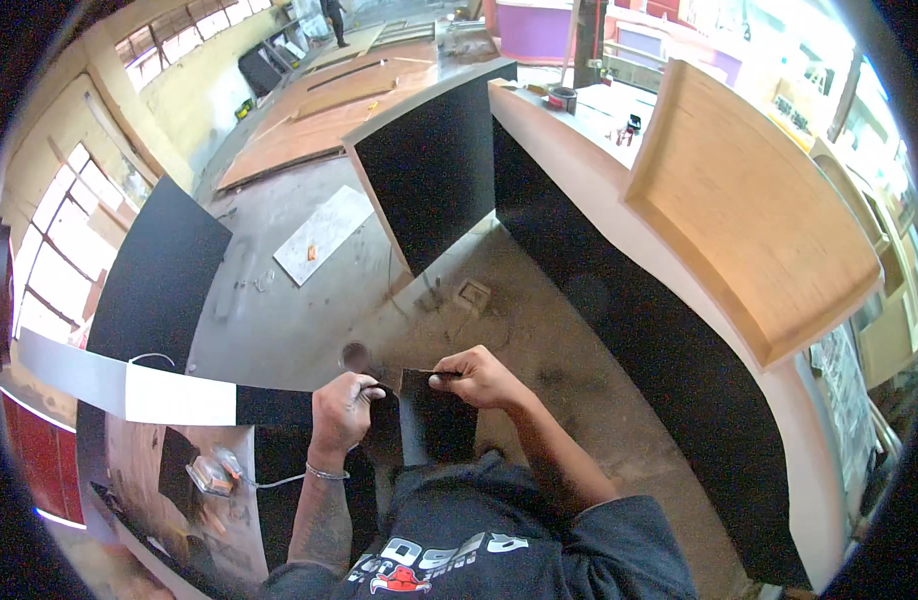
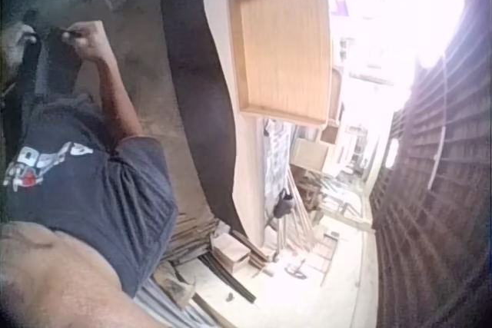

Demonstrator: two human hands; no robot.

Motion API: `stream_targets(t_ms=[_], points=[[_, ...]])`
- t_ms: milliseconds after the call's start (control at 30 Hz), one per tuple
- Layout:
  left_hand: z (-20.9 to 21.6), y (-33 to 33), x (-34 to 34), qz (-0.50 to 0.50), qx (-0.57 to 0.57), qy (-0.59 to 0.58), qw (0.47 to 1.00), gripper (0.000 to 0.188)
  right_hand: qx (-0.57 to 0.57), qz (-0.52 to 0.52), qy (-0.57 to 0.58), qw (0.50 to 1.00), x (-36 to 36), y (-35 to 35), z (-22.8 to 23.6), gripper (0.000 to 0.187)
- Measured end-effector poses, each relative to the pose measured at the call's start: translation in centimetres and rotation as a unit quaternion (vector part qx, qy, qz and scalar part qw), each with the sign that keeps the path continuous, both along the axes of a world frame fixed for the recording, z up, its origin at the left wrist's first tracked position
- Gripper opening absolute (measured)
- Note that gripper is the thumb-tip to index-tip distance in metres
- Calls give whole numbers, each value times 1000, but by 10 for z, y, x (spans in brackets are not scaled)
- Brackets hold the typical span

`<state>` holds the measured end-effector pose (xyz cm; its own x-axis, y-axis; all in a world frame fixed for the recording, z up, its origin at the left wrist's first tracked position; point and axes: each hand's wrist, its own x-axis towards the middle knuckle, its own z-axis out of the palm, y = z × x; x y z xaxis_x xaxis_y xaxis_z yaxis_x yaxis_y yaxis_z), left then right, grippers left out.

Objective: The person sands the edges of a wooden drawer using sandpaper and then using an electric sander.

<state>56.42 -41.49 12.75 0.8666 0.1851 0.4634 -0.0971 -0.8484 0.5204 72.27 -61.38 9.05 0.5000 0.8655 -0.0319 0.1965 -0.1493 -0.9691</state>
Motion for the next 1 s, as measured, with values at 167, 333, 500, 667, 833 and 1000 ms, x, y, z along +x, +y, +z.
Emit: stream_targets(t_ms=[167,333,500,667,833,1000], points=[[15,18,7,7,-37,91,995,27,20,14,-28,999,19,4,0,19],[25,45,-8,-9,-158,189,969,46,31,-26,76,996,24,6,4,22],[-21,41,-14,56,-611,104,783,30,77,-28,213,974,28,2,-18,46],[-34,23,-13,120,-572,26,811,23,166,-74,350,919,13,1,-34,57],[-38,15,-9,195,-487,5,852,23,116,-205,452,860,-2,13,-71,21],[-46,13,-9,258,-346,-13,902,25,161,-275,413,853,-6,17,-63,16]])
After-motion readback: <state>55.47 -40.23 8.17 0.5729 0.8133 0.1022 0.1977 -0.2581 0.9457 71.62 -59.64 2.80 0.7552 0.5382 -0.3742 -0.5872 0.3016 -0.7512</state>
